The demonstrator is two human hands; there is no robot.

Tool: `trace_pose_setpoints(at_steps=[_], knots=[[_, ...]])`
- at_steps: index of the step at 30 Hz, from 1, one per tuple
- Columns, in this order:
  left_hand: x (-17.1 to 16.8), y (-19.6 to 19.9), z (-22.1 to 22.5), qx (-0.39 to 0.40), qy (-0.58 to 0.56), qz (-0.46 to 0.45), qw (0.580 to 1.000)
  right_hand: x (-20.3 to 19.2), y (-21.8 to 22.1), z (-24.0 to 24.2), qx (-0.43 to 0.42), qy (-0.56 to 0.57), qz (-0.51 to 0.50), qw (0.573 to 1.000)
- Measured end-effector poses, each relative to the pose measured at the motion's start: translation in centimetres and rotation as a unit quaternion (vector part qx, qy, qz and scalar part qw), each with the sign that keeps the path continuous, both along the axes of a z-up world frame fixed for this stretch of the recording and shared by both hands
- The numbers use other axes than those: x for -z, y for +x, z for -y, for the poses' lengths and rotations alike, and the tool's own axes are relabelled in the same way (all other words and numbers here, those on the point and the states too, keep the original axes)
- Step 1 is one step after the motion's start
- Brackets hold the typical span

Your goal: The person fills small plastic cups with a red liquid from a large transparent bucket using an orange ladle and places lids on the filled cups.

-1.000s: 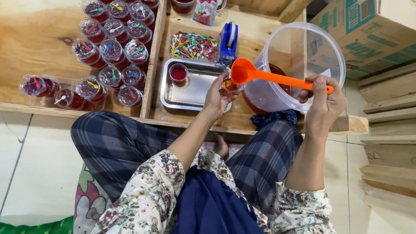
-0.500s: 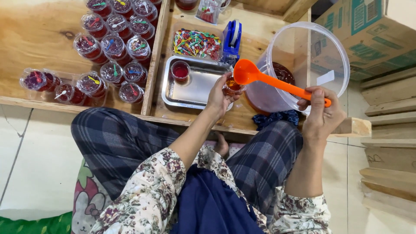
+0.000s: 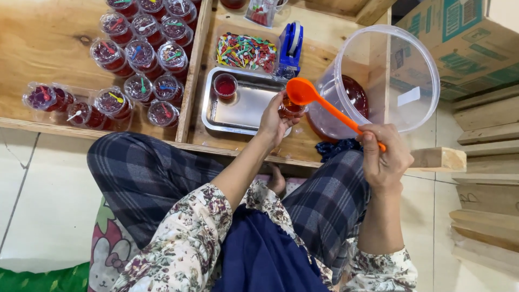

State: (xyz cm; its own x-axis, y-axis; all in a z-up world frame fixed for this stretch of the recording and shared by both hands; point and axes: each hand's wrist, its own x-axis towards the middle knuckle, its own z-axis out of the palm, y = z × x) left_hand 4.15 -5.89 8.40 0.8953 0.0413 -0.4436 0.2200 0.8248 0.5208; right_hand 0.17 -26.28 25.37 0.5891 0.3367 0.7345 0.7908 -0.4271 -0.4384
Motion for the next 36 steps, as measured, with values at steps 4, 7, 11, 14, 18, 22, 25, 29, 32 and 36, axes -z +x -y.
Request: trace_pose_setpoints(at_steps=[4, 7, 11, 14, 18, 22, 25, 29, 32, 36], knots=[[1.0, 0.4, 0.1, 0.002, -0.006, 0.003, 1.0, -1.2, -0.5, -1.0, -0.057, -0.023, 0.04, 0.997], [1.4, 0.6, 0.1, 0.0, -0.008, 0.002, 1.0, -1.5, -0.8, -1.1, -0.088, -0.038, 0.068, 0.993], [-0.5, 0.2, -0.3, 0.0, -0.001, 0.007, 1.0, -1.6, -0.7, 0.2, -0.09, -0.029, 0.078, 0.992], [-0.9, 0.1, -0.4, -0.002, -0.005, 0.006, 1.0, -0.7, -0.1, 2.6, -0.04, 0.035, 0.054, 0.997], [-0.4, 0.5, -0.3, -0.005, -0.01, -0.004, 1.0, -0.8, 2.2, 5.4, 0.068, 0.119, 0.061, 0.989], [-1.0, -0.3, -0.7, 0.006, 0.001, -0.001, 1.0, -1.8, 3.8, 5.5, 0.123, 0.081, 0.012, 0.989], [-1.5, -0.9, -0.8, -0.004, -0.045, 0.021, 0.999, -0.8, 5.8, 5.8, 0.163, -0.033, -0.125, 0.978], [-0.9, -0.3, -0.8, 0.004, -0.024, 0.005, 1.0, 2.0, 9.1, 5.3, 0.145, -0.214, -0.278, 0.925], [-1.1, -0.3, -0.8, 0.013, -0.008, -0.015, 1.0, 2.5, 10.4, 3.5, 0.119, -0.268, -0.344, 0.892], [-0.9, -0.5, -0.9, 0.012, -0.005, -0.023, 1.0, 2.2, 12.5, 1.3, 0.101, -0.309, -0.342, 0.882]])
